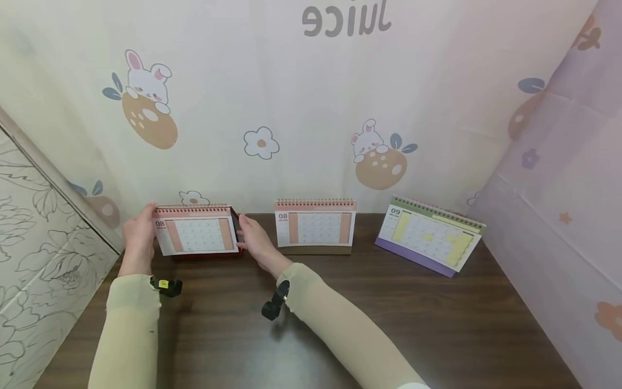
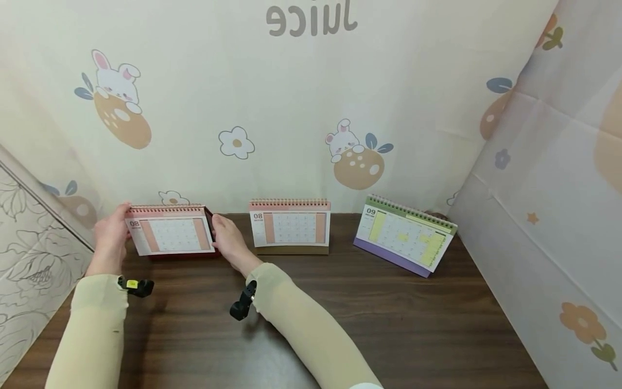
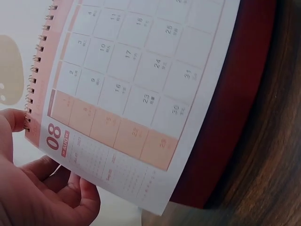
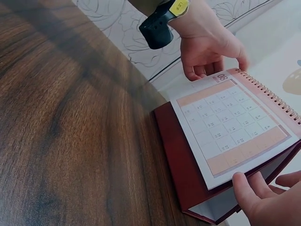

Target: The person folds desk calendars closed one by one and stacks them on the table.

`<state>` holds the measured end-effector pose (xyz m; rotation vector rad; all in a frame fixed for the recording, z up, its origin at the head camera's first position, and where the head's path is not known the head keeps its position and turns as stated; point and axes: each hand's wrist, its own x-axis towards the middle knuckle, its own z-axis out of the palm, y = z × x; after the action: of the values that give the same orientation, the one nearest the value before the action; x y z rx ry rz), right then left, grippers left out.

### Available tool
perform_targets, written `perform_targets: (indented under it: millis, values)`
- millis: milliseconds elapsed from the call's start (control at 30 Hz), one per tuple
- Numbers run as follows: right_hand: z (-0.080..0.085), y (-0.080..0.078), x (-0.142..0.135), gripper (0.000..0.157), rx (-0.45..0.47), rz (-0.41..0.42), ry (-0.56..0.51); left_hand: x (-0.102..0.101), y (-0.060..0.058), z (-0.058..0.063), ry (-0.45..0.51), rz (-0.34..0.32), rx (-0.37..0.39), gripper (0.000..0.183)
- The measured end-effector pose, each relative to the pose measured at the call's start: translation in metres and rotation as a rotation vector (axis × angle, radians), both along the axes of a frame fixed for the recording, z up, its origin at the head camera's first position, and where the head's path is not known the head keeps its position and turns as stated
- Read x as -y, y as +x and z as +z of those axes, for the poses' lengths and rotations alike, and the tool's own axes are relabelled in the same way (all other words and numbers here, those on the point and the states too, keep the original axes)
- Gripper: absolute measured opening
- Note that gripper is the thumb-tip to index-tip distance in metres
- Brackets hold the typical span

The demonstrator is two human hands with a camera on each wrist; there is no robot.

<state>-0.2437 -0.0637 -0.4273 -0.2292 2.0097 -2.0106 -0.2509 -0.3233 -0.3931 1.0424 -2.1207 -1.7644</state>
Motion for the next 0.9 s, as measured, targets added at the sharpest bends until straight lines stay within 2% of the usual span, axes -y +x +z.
perform_targets:
  millis: [300, 467, 567, 667, 767, 900]
  values:
    - [0.0, -0.001, 0.0, 0.063, 0.01, -0.004, 0.018, -0.004, -0.005, 0.003, 0.051, 0.061, -0.062, 0.063]
    - [0.002, -0.002, -0.002, 0.062, -0.019, 0.007, 0.058, -0.007, -0.006, 0.005, 0.078, 0.076, -0.075, 0.037]
    - [0.006, -0.003, -0.002, 0.063, -0.034, 0.022, 0.052, -0.007, -0.005, 0.008, 0.101, 0.071, -0.074, 0.028]
    - [0.01, -0.004, -0.001, 0.063, -0.053, 0.042, 0.035, -0.006, -0.005, 0.009, 0.125, 0.071, -0.078, 0.029]
    - [0.014, -0.004, 0.0, 0.061, -0.067, 0.049, 0.022, -0.005, -0.005, 0.01, 0.159, 0.077, -0.092, 0.041]
    - [0.017, -0.003, 0.001, 0.06, -0.071, 0.051, 0.004, -0.003, -0.005, 0.009, 0.193, 0.08, -0.117, 0.033]
